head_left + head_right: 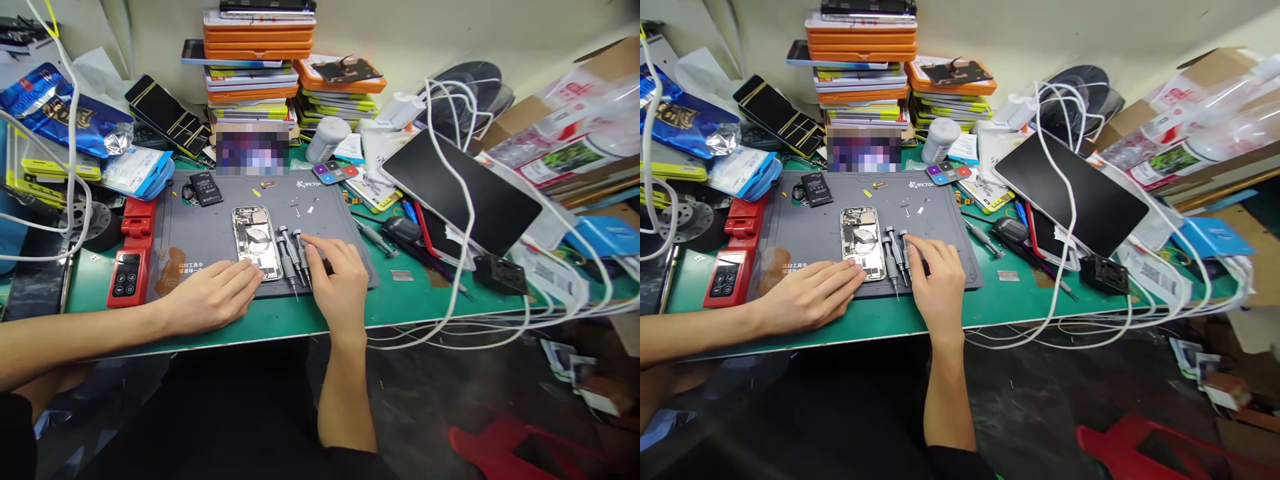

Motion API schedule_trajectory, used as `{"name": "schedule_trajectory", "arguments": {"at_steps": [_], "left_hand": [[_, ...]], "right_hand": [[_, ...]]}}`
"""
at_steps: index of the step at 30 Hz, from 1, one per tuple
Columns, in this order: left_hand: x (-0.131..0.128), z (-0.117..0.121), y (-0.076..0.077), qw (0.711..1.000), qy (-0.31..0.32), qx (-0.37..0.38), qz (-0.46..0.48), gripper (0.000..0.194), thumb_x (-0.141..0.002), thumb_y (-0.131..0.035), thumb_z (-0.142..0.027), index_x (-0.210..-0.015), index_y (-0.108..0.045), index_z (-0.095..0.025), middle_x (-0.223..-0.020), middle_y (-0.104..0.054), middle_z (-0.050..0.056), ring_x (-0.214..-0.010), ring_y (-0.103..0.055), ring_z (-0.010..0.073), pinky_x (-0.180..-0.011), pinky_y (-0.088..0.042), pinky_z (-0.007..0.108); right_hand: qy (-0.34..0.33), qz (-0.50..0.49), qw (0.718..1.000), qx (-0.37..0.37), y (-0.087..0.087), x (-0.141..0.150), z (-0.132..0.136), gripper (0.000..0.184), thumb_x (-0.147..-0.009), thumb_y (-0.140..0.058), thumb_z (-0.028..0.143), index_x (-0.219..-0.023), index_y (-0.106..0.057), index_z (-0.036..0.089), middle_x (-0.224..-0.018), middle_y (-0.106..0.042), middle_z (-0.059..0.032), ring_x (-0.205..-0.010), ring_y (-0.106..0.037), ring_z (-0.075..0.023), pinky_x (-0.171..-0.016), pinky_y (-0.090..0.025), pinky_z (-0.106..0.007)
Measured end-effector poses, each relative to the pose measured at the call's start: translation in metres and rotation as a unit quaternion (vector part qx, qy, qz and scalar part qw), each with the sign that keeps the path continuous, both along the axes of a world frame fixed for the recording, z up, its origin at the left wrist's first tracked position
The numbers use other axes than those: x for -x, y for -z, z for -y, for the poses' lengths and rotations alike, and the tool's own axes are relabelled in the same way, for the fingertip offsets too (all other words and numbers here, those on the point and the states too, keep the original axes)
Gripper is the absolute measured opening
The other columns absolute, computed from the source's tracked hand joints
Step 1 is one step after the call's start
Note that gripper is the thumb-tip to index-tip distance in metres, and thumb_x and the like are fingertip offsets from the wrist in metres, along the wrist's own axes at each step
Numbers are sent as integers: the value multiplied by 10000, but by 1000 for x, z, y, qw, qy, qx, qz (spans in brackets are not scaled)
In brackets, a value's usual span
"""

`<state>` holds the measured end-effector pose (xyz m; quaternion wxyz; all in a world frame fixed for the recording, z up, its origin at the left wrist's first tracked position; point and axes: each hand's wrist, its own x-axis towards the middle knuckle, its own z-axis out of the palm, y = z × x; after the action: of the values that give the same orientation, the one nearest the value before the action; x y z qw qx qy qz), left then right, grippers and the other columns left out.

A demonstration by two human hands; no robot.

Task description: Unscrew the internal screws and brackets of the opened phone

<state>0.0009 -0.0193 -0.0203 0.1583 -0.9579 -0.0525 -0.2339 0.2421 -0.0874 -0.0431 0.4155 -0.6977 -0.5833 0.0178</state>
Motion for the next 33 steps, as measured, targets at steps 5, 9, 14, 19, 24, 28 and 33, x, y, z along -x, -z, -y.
{"name": "schedule_trajectory", "arguments": {"at_steps": [5, 9, 14, 19, 24, 28, 33], "left_hand": [[1, 1, 3, 1000, 8, 1, 17, 318, -1001, -589, -164, -1256, -660, 12, -1232, -757, 188, -1151, -749, 275, -893, -670, 374], [3, 2, 1, 1000, 2, 0, -1, 326, -1013, -573, -182, -1287, -657, -27, -1265, -750, 177, -1181, -741, 271, -923, -672, 379], [3, 3, -3, 1000, -5, -5, -9, 306, -1018, -573, -185, -1261, -663, -21, -1272, -750, 168, -1171, -744, 260, -938, -668, 364], [4, 3, -3, 1000, -10, 7, -23, 333, -1014, -569, -181, -1281, -651, 0, -1286, -741, 168, -1192, -731, 273, -960, -653, 377], [7, 2, -4, 999, -9, 8, -35, 337, -1012, -577, -170, -1299, -656, -12, -1322, -722, 181, -1236, -707, 285, -991, -633, 390], [8, 3, -12, 998, -21, 19, -63, 340, -1007, -532, -86, -1316, -663, -31, -1342, -715, 168, -1263, -691, 281, -997, -623, 379], [4, 2, -21, 996, -36, 64, -53, 335, -1027, -473, -73, -1269, -705, -73, -1288, -747, 131, -1249, -695, 259, -975, -618, 356]], "right_hand": [[-21, -29, 999, 13, 1, 0, 0, 310, -1061, -504, 372, -1186, -756, 242, -1114, -756, -58, -1021, -690, -192, -891, -528, -348], [-22, -33, 999, 10, 1, 1, 0, 314, -1063, -496, 379, -1187, -755, 252, -1110, -756, -63, -1034, -690, -208, -910, -527, -362], [-19, -28, 999, 17, -1, 3, -2, 325, -1068, -476, 386, -1182, -751, 256, -1113, -759, -69, -1037, -696, -223, -918, -529, -378], [-19, -20, 999, 24, -3, 3, -2, 328, -1073, -465, 378, -1185, -745, 251, -1113, -759, -73, -1047, -703, -225, -936, -530, -381], [-28, -12, 999, 26, -4, 2, 0, 297, -1071, -481, 324, -1203, -736, 250, -1115, -761, -69, -1045, -701, -223, -933, -525, -379], [-37, 12, 999, 26, -3, 2, 4, 242, -1045, -544, 246, -1203, -728, 244, -1120, -744, -63, -1025, -683, -202, -920, -521, -353], [-31, 45, 998, 32, -4, 1, 7, 234, -1013, -589, 176, -1202, -716, 230, -1167, -722, -80, -1043, -674, -207, -913, -522, -358]]}}
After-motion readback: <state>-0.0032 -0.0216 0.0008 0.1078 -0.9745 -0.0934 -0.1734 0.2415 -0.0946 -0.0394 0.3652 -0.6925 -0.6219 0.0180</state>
